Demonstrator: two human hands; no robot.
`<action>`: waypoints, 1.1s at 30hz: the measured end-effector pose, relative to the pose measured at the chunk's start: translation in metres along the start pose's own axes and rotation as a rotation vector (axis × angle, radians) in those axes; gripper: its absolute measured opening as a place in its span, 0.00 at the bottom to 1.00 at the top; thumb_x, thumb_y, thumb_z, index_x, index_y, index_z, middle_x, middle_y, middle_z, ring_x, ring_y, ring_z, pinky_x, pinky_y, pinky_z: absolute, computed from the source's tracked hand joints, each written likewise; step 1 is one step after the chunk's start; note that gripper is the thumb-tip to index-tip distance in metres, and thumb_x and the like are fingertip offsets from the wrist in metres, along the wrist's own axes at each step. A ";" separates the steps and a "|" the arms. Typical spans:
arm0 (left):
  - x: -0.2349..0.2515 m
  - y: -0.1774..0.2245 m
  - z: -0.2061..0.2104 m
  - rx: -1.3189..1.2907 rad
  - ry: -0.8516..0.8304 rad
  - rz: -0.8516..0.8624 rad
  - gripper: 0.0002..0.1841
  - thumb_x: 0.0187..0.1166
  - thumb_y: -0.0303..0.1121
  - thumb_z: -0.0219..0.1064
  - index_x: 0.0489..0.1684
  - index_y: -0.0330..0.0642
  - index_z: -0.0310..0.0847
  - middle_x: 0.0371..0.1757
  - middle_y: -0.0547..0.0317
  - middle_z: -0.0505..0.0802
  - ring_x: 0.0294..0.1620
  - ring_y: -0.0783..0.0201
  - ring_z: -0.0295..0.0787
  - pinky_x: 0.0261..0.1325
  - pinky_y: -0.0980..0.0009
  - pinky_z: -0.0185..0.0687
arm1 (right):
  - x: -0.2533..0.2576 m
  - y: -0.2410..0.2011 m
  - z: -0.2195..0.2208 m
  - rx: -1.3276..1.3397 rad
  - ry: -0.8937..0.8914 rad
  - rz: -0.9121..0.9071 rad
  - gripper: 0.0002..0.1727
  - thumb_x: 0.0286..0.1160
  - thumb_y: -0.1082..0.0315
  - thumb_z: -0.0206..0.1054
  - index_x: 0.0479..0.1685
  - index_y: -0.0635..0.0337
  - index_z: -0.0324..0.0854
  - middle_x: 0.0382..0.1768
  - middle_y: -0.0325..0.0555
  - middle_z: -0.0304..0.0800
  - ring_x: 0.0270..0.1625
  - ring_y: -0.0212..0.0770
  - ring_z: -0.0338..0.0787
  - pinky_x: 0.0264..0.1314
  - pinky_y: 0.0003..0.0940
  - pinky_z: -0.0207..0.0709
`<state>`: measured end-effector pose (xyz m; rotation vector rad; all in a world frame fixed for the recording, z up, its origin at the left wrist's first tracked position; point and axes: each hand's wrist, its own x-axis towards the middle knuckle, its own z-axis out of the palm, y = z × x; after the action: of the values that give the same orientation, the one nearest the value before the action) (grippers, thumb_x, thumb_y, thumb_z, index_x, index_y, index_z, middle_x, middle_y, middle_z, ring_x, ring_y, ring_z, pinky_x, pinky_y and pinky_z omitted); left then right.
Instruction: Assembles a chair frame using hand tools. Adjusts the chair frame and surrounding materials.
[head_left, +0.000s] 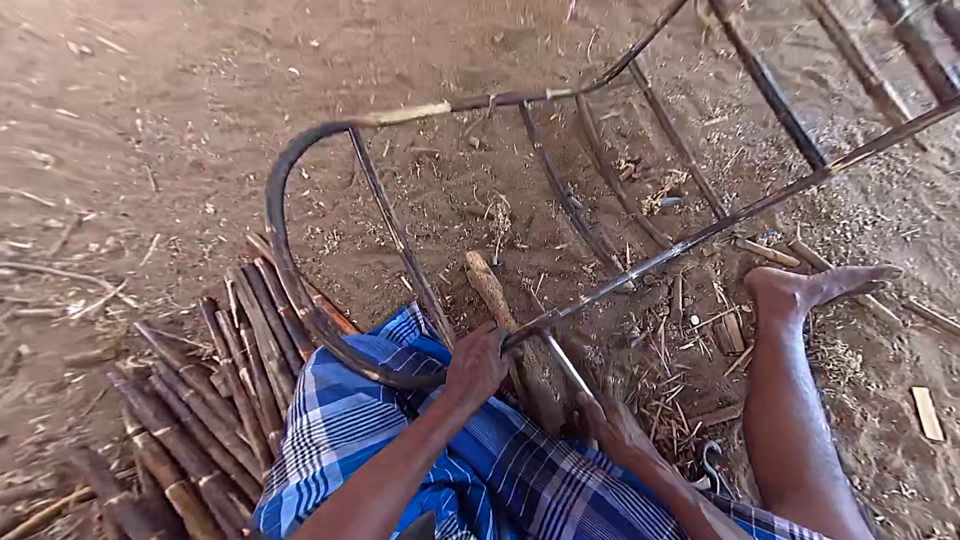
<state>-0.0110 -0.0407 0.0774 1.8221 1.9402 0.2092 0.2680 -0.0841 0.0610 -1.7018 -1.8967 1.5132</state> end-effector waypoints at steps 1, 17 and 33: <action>0.001 0.001 -0.003 0.004 -0.008 -0.012 0.16 0.78 0.45 0.75 0.50 0.41 0.92 0.49 0.49 0.94 0.49 0.51 0.93 0.58 0.50 0.89 | 0.002 -0.011 -0.007 -0.008 -0.038 0.089 0.38 0.86 0.31 0.42 0.42 0.55 0.84 0.26 0.43 0.81 0.30 0.43 0.85 0.39 0.50 0.81; 0.020 0.012 -0.020 0.179 -0.324 -0.144 0.26 0.75 0.54 0.73 0.66 0.51 0.82 0.61 0.50 0.91 0.58 0.46 0.91 0.57 0.39 0.86 | -0.035 -0.006 -0.014 -0.161 -0.137 0.198 0.39 0.81 0.25 0.43 0.38 0.52 0.82 0.26 0.44 0.79 0.33 0.46 0.84 0.40 0.51 0.78; 0.054 -0.024 -0.036 -0.018 -0.502 -0.197 0.22 0.80 0.45 0.71 0.72 0.55 0.82 0.56 0.49 0.93 0.56 0.46 0.91 0.60 0.35 0.82 | -0.034 -0.010 -0.016 -0.142 -0.219 0.277 0.37 0.85 0.29 0.43 0.39 0.55 0.80 0.32 0.48 0.81 0.38 0.48 0.85 0.45 0.54 0.78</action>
<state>-0.0483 0.0166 0.0866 1.4774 1.7262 -0.2709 0.2833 -0.1014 0.0921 -2.0049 -1.9806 1.7674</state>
